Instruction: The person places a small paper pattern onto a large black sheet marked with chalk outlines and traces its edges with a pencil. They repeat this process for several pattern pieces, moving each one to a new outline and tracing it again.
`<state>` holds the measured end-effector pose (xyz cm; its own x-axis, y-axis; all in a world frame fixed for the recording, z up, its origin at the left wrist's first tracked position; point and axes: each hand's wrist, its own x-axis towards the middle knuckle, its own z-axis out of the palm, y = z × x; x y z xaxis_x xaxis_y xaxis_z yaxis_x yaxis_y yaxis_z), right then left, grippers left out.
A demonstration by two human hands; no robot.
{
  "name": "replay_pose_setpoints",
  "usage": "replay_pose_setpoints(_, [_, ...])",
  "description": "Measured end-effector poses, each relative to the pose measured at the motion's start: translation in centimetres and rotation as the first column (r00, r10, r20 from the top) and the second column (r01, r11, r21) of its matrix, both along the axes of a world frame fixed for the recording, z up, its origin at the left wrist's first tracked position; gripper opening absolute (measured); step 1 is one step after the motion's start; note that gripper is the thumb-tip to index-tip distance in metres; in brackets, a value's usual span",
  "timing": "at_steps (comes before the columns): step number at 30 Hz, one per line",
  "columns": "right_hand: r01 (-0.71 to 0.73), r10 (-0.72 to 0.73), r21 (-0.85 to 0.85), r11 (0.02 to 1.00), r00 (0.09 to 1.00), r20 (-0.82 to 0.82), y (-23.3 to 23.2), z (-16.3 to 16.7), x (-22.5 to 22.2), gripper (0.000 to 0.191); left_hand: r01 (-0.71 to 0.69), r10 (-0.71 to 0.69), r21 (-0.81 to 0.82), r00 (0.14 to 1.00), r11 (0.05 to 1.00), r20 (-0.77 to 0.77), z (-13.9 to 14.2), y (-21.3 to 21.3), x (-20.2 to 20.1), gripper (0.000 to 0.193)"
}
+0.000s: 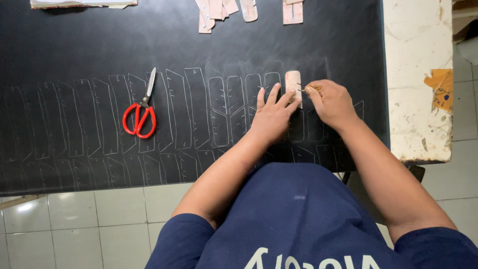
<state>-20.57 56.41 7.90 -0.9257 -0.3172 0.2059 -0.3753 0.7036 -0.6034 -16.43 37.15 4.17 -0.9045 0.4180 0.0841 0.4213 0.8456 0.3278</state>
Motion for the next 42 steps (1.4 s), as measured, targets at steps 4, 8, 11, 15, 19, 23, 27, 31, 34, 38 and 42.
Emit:
replay_pose_setpoints(4, [0.033,-0.030,-0.040,0.999,0.998,0.062,-0.1,0.1,0.6,0.021,0.004,-0.005,0.003,0.999,1.000,0.053,0.4,-0.2,-0.1,0.061])
replay_pose_setpoints(8, [0.018,-0.017,-0.028,0.999,0.999,0.035,-0.2,0.2,0.9,0.020,-0.005,0.004,0.034,0.999,0.999,0.050,0.7,-0.6,-0.2,0.055])
replay_pose_setpoints(11, [0.028,-0.029,0.024,0.999,0.999,0.045,0.2,0.4,2.0,0.020,-0.019,0.015,0.084,0.999,0.996,0.052,0.7,-0.7,-0.3,0.045])
replay_pose_setpoints(15, [0.052,-0.053,0.007,0.999,0.992,0.114,0.2,0.7,3.2,0.021,-0.042,0.031,0.149,0.996,0.988,0.079,0.5,-1.0,-0.8,0.044])
replay_pose_setpoints(19, [0.051,-0.040,-0.065,0.997,0.986,0.161,0.1,1.0,3.3,0.021,-0.058,0.035,0.154,0.989,0.986,0.147,0.4,-0.9,-1.5,0.040])
replay_pose_setpoints(23, [0.070,-0.070,0.002,0.998,0.989,0.133,0.1,1.2,3.9,0.021,-0.074,0.043,0.184,0.985,0.980,0.167,0.1,-1.1,-1.9,0.038])
replay_pose_setpoints(27, [0.067,-0.070,0.026,0.997,0.985,0.157,0.4,1.2,4.6,0.022,-0.069,0.038,0.190,0.986,0.979,0.163,-0.2,-1.2,-2.3,0.042])
replay_pose_setpoints(31, [0.061,-0.058,-0.016,0.998,0.987,0.147,0.3,0.9,5.1,0.019,-0.065,0.036,0.223,0.991,0.973,0.132,-0.6,-1.3,-2.2,0.041])
replay_pose_setpoints(34, [0.015,-0.005,-0.096,0.995,0.995,0.099,-0.4,0.5,4.9,0.017,-0.065,0.032,0.219,0.988,0.974,0.149,-0.7,-1.4,-2.1,0.040])
replay_pose_setpoints(38, [-0.033,0.046,-0.164,0.986,0.996,0.071,-1.9,0.1,4.1,0.017,-0.054,0.027,0.230,0.993,0.972,0.117,-1.0,-1.7,-1.6,0.041])
replay_pose_setpoints(42, [-0.033,0.045,-0.154,0.988,0.996,0.075,-2.0,0.5,3.5,0.017,-0.031,0.010,0.261,0.996,0.965,0.084,-1.2,-2.2,-1.1,0.043])
